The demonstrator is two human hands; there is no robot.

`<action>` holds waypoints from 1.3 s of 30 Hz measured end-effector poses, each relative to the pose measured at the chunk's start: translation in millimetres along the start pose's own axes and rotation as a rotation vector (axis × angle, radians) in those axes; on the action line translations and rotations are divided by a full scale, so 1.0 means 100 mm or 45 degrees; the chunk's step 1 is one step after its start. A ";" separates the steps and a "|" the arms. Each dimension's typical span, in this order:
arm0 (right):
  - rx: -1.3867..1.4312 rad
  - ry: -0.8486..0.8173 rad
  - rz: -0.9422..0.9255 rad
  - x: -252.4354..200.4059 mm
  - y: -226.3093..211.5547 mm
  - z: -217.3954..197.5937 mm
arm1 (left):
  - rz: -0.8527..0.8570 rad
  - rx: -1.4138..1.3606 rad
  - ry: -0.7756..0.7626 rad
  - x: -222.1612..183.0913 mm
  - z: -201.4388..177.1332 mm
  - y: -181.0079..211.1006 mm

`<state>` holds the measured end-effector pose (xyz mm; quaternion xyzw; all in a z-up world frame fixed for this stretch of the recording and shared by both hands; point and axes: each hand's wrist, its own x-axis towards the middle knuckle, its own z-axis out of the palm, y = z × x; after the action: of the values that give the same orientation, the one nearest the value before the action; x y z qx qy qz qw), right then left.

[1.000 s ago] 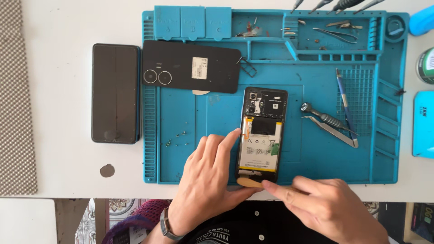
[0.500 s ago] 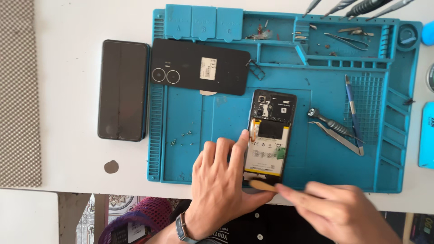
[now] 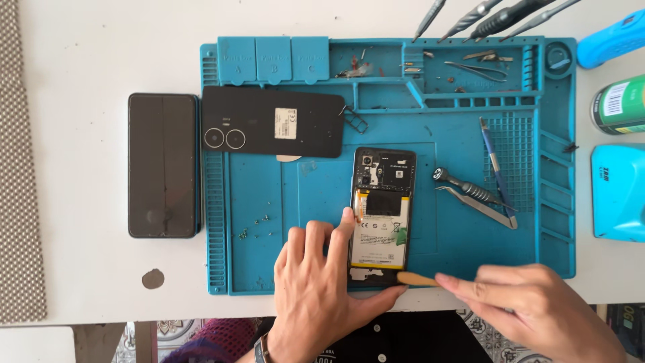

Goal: The person uses a screwdriver to remove screws from a disassembled smartphone, then sprays a cleaning agent and brushes the battery area. They reattach the back cover and secure it with screws.

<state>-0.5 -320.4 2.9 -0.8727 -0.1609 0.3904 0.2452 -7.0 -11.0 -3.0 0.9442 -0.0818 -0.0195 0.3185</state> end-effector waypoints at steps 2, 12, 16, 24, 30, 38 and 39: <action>-0.026 0.071 -0.010 0.09 -0.01 0.01 | 0.001 0.012 -0.021 0.00 0.00 0.00; -0.043 0.641 -0.099 0.32 -0.44 -0.29 | -0.027 0.031 -0.065 0.05 0.03 0.02; -0.127 0.707 -0.025 0.40 -0.57 -0.39 | -0.046 0.024 -0.113 0.06 0.02 0.01; -0.262 1.003 -0.058 0.59 -0.84 -0.43 | -0.057 0.021 -0.196 0.09 0.01 -0.01; -0.327 1.036 -0.119 0.79 -1.09 -0.30 | -0.045 0.005 -0.095 0.06 0.01 -0.01; -0.328 0.911 -0.157 0.85 -1.21 -0.16 | -0.073 -0.011 -0.084 0.04 0.03 -0.01; -0.351 0.916 -0.162 0.83 -1.22 -0.14 | -0.071 -0.011 -0.086 0.04 0.03 -0.02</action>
<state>52.7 -184.4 27.9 -0.9669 -0.1694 0.0181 0.1902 -3.0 -12.1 -6.2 0.9435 -0.0660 -0.0604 0.3189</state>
